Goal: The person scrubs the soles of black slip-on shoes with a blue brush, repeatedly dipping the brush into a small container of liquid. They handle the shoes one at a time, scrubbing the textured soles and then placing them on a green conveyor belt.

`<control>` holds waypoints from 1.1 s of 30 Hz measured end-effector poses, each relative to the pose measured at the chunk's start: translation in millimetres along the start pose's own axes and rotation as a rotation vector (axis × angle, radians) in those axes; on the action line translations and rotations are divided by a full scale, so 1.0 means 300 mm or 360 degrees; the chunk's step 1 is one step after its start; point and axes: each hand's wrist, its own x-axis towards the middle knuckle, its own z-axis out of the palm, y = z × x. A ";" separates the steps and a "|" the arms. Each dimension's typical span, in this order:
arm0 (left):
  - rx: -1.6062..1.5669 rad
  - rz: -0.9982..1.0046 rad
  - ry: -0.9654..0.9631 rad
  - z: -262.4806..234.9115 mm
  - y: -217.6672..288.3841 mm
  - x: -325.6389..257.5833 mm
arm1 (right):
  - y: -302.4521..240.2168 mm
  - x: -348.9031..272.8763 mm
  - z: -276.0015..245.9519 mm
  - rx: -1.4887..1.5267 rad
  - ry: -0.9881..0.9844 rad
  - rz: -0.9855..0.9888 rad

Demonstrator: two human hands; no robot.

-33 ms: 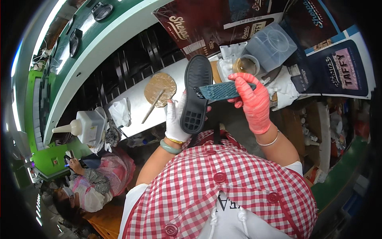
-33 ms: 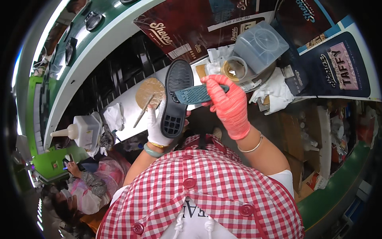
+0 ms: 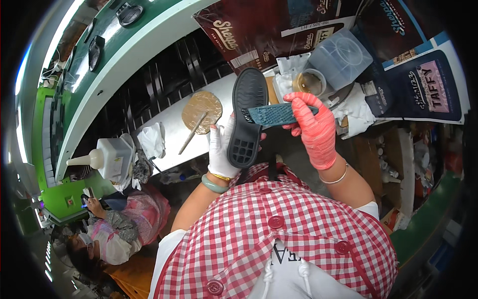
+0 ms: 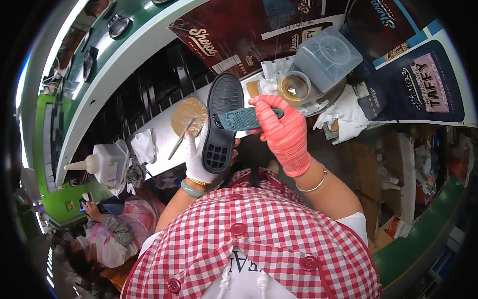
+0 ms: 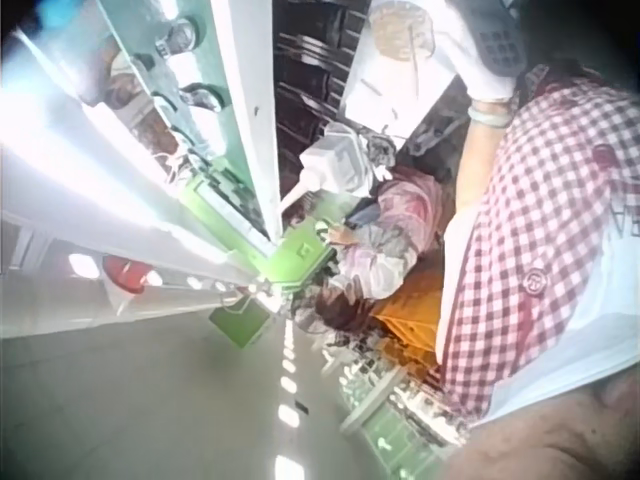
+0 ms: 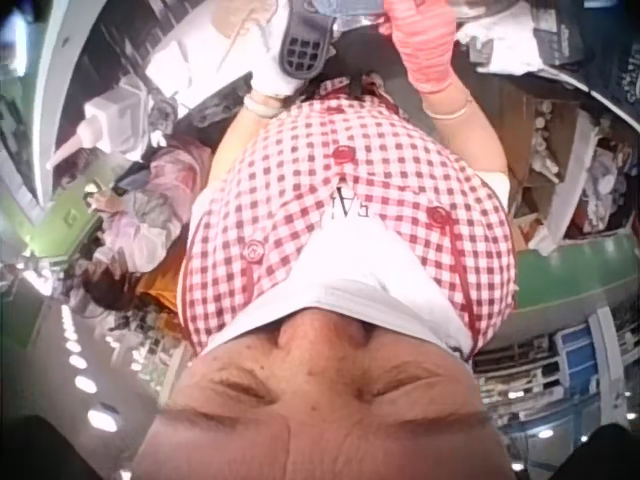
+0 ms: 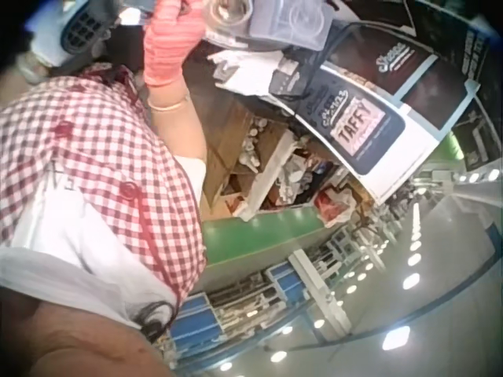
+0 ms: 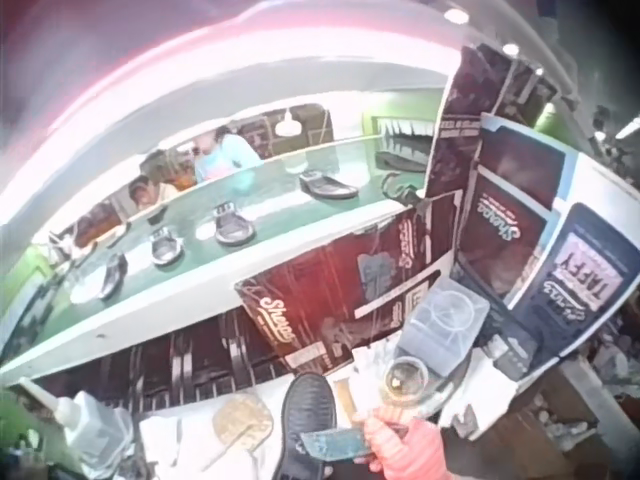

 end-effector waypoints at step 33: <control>-0.0761 0.0034 -0.0264 0.085 0.003 0.068 | 0.020 -0.093 0.018 -0.0184 -0.0301 -0.0011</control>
